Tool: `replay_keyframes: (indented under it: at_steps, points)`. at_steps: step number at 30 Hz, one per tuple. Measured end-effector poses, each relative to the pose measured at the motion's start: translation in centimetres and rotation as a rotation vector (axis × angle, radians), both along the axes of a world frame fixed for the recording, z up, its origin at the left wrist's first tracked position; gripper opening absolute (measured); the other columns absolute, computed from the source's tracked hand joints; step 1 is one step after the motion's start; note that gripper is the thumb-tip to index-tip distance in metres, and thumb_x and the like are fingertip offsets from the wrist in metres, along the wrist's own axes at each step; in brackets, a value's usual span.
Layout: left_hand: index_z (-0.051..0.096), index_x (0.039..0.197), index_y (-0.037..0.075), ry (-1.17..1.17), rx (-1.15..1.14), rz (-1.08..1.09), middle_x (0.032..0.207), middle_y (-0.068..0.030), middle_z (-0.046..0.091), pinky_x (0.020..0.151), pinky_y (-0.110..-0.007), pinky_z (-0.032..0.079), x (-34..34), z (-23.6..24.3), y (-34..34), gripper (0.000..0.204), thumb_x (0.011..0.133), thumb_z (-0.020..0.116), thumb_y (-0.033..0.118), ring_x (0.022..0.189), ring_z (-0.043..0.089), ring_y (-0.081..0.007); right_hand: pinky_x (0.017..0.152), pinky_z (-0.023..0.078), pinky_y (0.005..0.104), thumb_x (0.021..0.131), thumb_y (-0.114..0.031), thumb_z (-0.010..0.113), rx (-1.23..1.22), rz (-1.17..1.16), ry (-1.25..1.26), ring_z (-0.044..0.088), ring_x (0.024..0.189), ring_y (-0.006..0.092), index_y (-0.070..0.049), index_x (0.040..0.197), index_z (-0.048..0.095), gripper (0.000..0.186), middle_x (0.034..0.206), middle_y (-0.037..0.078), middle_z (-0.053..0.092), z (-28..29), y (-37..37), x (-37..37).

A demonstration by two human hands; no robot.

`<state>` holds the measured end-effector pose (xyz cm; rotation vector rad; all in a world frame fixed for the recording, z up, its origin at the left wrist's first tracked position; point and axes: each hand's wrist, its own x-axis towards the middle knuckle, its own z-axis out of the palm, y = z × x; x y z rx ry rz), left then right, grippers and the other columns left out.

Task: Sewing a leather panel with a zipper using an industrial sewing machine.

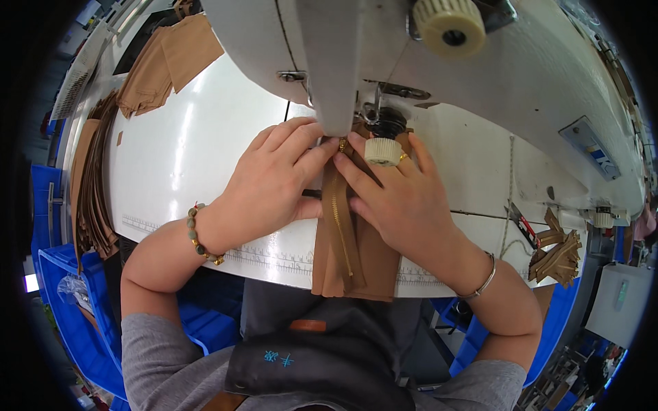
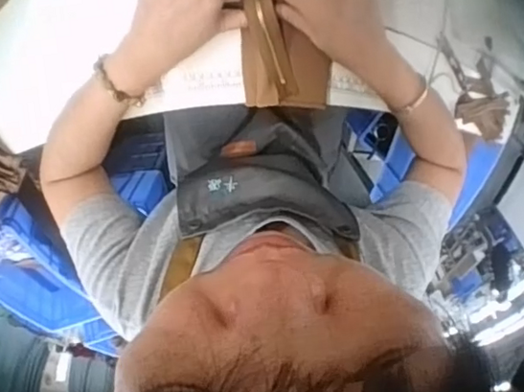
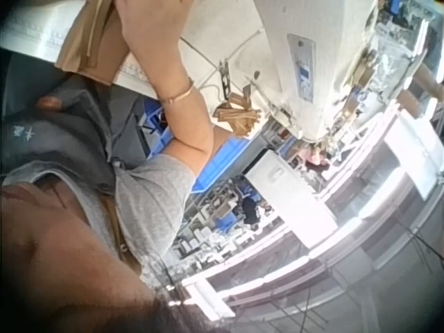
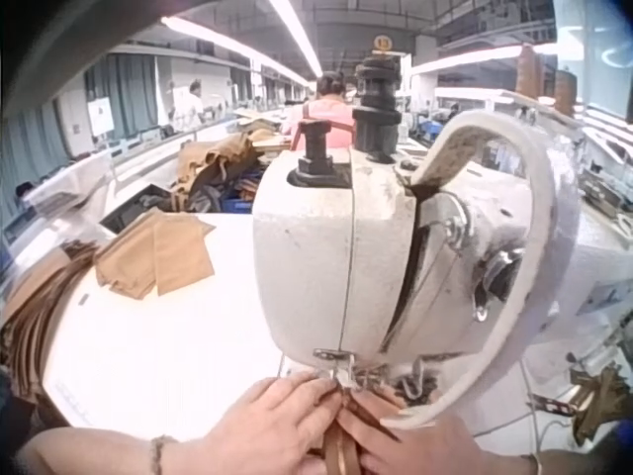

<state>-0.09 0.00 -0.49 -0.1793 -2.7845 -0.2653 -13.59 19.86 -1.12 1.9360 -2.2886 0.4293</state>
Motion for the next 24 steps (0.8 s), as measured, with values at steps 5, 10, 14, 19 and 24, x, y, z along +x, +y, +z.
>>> replay_keyframes:
  at_steps: [5,10,14,19,24]
  points:
    - [0.060,0.138,0.003,-0.026,-0.019,0.017,0.141,-0.0126,0.056,0.110,-0.044,0.045,0.4,0.5,0.6,0.081,0.069,0.086,0.038,0.134,0.053,-0.0321,0.115,0.042,0.0522,0.081,-0.027,0.082,-0.016,0.037,0.046,0.065,0.109,0.0269,-0.013,0.141,0.065,0.064,0.142,0.007,0.064,0.2,0.1,0.1]
    - [0.063,0.138,0.003,0.064,-0.137,-0.129,0.143,-0.0125,0.061,0.106,-0.042,0.051,1.9,0.0,2.1,0.076,0.071,0.084,0.031,0.134,0.058,-0.0309,0.108,0.050,0.0500,0.083,-0.026,0.077,-0.044,0.085,0.200,0.066,0.113,0.0304,-0.002,0.121,0.069,0.046,0.128,0.015,0.065,0.8,1.7,1.5]
    - [0.068,0.133,0.002,0.157,-0.198,-0.193,0.134,-0.0125,0.070,0.090,-0.036,0.060,2.9,-0.6,1.8,0.063,0.075,0.079,0.024,0.124,0.067,-0.0299,0.105,0.053,0.0499,0.086,-0.024,0.074,-0.033,0.154,0.100,0.066,0.114,0.0313,-0.002,0.110,0.069,0.034,0.122,0.017,0.066,1.2,4.1,4.3]
    - [0.070,0.128,0.000,0.157,-0.166,-0.188,0.130,-0.0153,0.071,0.083,-0.034,0.062,4.9,-0.5,3.3,0.053,0.079,0.072,0.020,0.118,0.071,-0.0307,0.104,0.053,0.0499,0.091,-0.018,0.068,-0.159,0.297,-0.088,0.067,0.119,0.0308,-0.006,0.118,0.073,0.030,0.116,0.013,0.069,-0.1,5.7,8.4]
    - [0.072,0.126,-0.001,0.124,-0.123,-0.073,0.130,-0.0168,0.071,0.086,-0.035,0.062,7.1,-0.2,5.2,0.050,0.079,0.069,0.017,0.118,0.071,-0.0314,0.103,0.055,0.0469,0.089,-0.017,0.069,-0.198,0.301,0.046,0.070,0.114,0.0284,-0.010,0.114,0.078,0.027,0.113,0.011,0.071,-1.2,6.4,8.6]
